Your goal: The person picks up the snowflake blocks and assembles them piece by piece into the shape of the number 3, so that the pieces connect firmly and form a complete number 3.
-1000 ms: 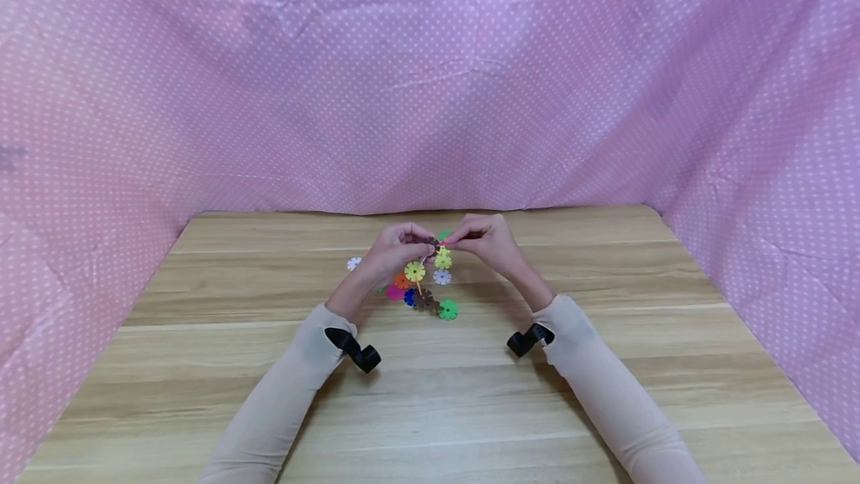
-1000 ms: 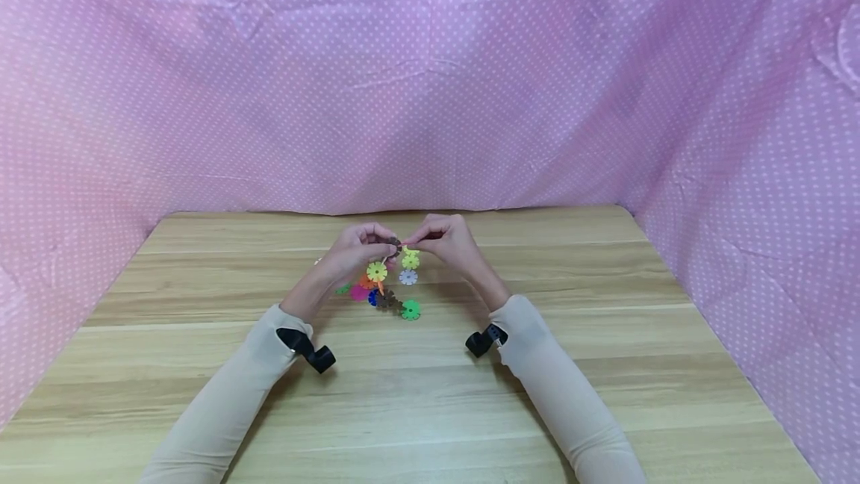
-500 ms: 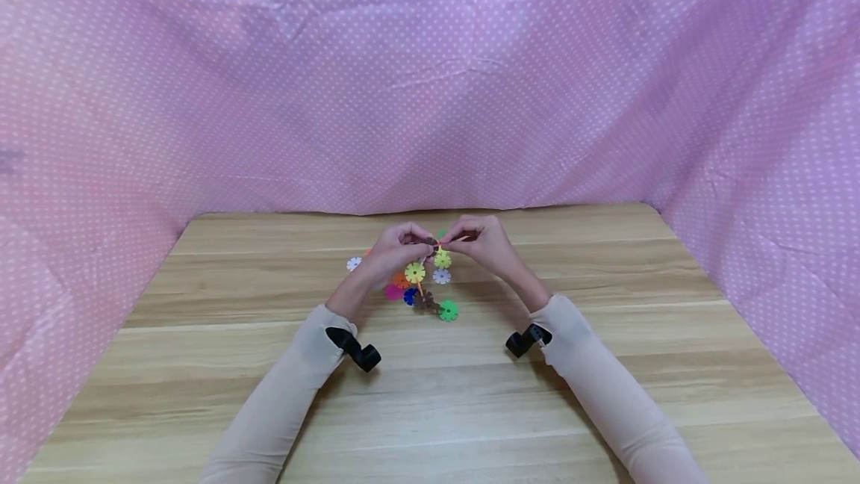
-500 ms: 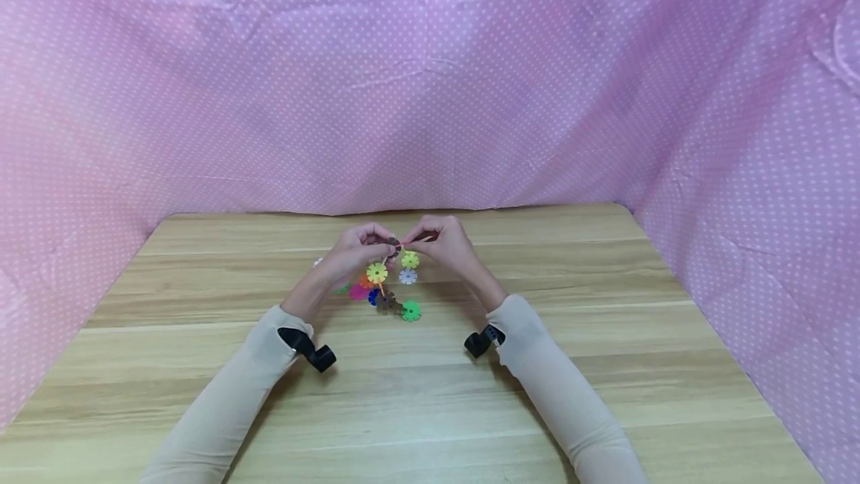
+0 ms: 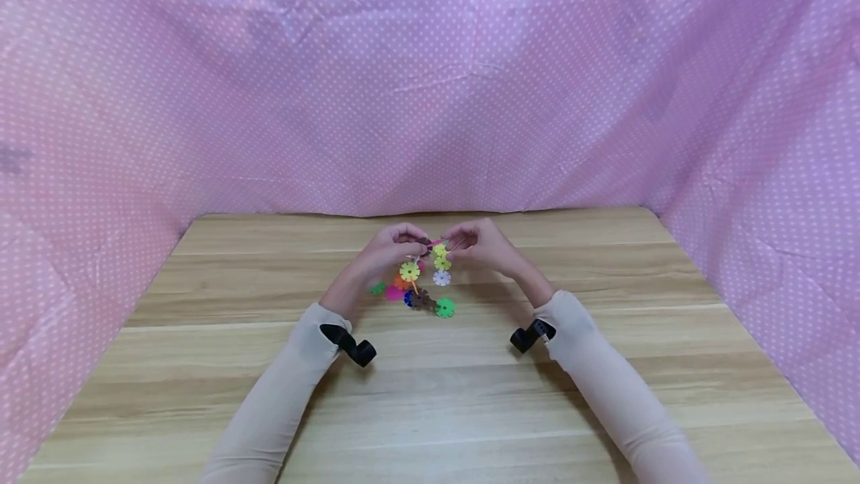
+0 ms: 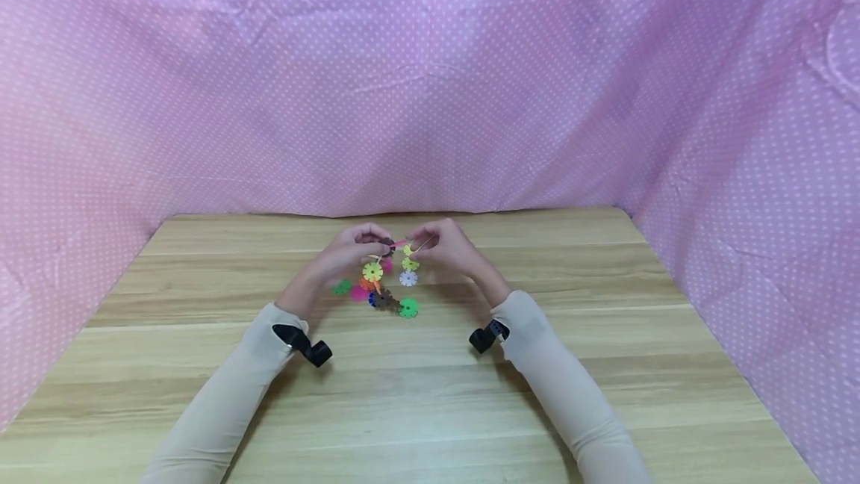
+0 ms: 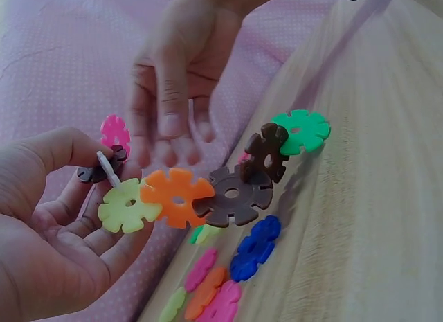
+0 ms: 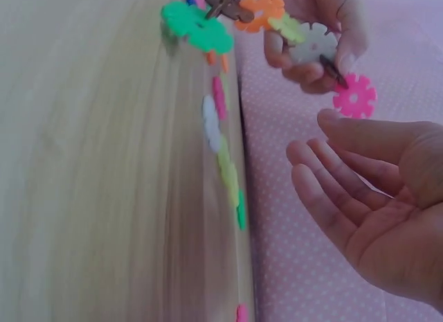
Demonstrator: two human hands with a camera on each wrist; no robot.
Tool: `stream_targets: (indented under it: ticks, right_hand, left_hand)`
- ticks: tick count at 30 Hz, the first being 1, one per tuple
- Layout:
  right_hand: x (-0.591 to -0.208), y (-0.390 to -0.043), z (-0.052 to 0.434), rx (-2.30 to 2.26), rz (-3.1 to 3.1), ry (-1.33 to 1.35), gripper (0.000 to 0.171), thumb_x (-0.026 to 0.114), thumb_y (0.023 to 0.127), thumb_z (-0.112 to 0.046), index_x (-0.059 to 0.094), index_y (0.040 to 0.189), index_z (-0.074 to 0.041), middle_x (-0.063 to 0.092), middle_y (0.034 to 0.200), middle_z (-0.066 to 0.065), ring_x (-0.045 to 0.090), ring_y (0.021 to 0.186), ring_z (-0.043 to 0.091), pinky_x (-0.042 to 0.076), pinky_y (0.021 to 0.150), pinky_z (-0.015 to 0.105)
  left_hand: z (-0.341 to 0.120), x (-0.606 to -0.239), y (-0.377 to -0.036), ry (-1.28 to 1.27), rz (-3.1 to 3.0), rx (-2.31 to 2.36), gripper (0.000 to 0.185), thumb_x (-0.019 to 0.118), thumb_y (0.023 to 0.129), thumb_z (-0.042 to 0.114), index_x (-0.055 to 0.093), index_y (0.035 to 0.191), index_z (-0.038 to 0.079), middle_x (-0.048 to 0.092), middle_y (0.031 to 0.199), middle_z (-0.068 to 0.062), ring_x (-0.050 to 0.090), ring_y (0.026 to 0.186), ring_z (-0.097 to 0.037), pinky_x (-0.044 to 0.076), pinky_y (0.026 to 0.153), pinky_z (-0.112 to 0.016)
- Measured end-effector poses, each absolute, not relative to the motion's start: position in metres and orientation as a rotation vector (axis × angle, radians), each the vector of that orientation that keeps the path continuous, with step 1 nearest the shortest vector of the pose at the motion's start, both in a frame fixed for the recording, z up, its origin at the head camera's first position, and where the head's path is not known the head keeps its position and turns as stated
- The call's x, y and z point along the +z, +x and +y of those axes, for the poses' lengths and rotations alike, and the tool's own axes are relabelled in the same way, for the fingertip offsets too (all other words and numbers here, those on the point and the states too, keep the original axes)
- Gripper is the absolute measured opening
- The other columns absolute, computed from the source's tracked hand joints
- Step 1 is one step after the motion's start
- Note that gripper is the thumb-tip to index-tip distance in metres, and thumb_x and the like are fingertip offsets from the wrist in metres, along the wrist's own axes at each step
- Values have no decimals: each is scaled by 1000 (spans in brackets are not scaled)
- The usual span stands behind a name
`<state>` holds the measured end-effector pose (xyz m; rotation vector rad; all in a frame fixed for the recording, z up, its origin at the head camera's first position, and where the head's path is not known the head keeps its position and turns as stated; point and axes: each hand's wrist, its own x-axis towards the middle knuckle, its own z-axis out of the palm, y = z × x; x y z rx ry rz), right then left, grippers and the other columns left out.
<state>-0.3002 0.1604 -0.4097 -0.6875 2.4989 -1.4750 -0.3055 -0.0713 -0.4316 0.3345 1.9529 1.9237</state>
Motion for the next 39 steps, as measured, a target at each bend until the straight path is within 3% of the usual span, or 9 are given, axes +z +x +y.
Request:
stream_targets:
  ticks: [4,12,17,25,34,39]
  right_hand:
    - [-413,-304,166,-1339,2467,-723,31,77,84,5,69,114,12,75,99,21,73,87,19,61,81,26]
    - [-422,-309,169,-1153,2353,-775,34,77,82,7,68,115,8,73,101,24,71,93,32,61,84,29]
    - [-426,-312,167,-1034,2391,-811,30,79,84,3,71,113,2,71,99,18,68,91,24,58,81,24]
    - [-428,-314,156,-897,2388,-921,34,78,86,0,71,119,2,66,88,13,57,76,11,51,69,19]
    - [-432,-318,154,-907,2382,-911,27,79,86,0,75,112,2,64,80,8,52,70,10,45,64,19]
    - [-429,-315,155,-915,2389,-903,24,80,83,1,75,106,2,66,84,11,55,75,11,48,69,20]
  left_hand:
    - [-75,-429,-306,309,1985,1882,17,63,95,2,61,112,4,68,97,2,66,90,-11,56,82,-23]
    - [-78,-426,-306,295,1980,1847,15,63,96,4,61,111,6,68,98,1,65,93,-12,56,87,-27]
    - [-78,-425,-306,301,1974,1846,15,62,97,4,61,111,5,69,97,2,66,93,-12,55,87,-27]
    - [-79,-428,-307,293,1993,1827,16,62,98,6,62,114,5,68,102,1,65,97,-12,54,92,-32]
    - [-78,-431,-307,290,1991,1829,15,62,97,6,62,112,7,68,97,3,64,96,-12,53,92,-34]
    - [-77,-431,-307,287,1995,1830,16,62,97,6,61,113,6,68,98,2,64,96,-13,53,94,-35]
